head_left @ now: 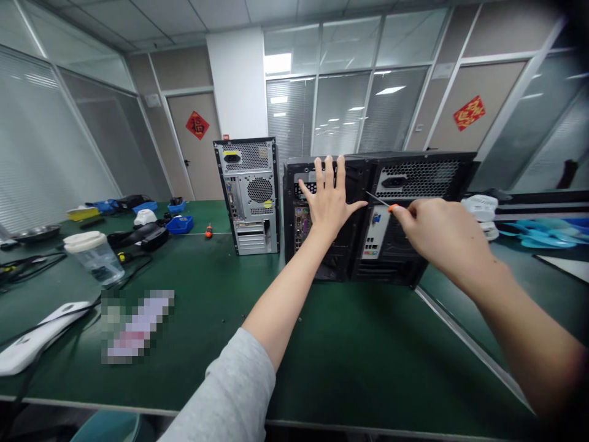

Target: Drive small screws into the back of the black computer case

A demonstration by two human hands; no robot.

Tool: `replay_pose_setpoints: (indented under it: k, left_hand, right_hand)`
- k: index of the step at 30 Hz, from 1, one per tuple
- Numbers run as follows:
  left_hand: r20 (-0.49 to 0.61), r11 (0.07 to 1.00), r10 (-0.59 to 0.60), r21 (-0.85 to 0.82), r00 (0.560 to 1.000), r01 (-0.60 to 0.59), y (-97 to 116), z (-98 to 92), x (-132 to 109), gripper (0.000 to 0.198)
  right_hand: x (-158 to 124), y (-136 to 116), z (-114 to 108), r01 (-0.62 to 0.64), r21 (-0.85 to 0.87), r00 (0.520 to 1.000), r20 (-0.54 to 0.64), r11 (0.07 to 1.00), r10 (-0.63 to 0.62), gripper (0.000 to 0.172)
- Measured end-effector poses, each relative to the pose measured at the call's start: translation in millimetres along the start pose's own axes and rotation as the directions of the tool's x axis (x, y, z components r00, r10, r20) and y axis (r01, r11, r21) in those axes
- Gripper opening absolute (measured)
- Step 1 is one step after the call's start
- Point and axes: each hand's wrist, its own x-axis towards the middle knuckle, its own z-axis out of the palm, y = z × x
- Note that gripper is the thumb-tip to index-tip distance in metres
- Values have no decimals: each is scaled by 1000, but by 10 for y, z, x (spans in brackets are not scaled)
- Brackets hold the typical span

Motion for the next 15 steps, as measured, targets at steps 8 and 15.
replay_pose_setpoints:
  k: [8, 15]
  left_hand:
    - [-5, 1000, -2, 18, 1000, 2, 0, 4, -1, 96]
    - [3, 1000, 9, -1, 1000, -9, -7, 5, -2, 96]
  right_hand:
    - [-39, -26, 16, -2, -54, 989, -147, 999, -6, 33]
    - [-71, -24, 26, 62, -124, 974, -209, 990, -87, 19]
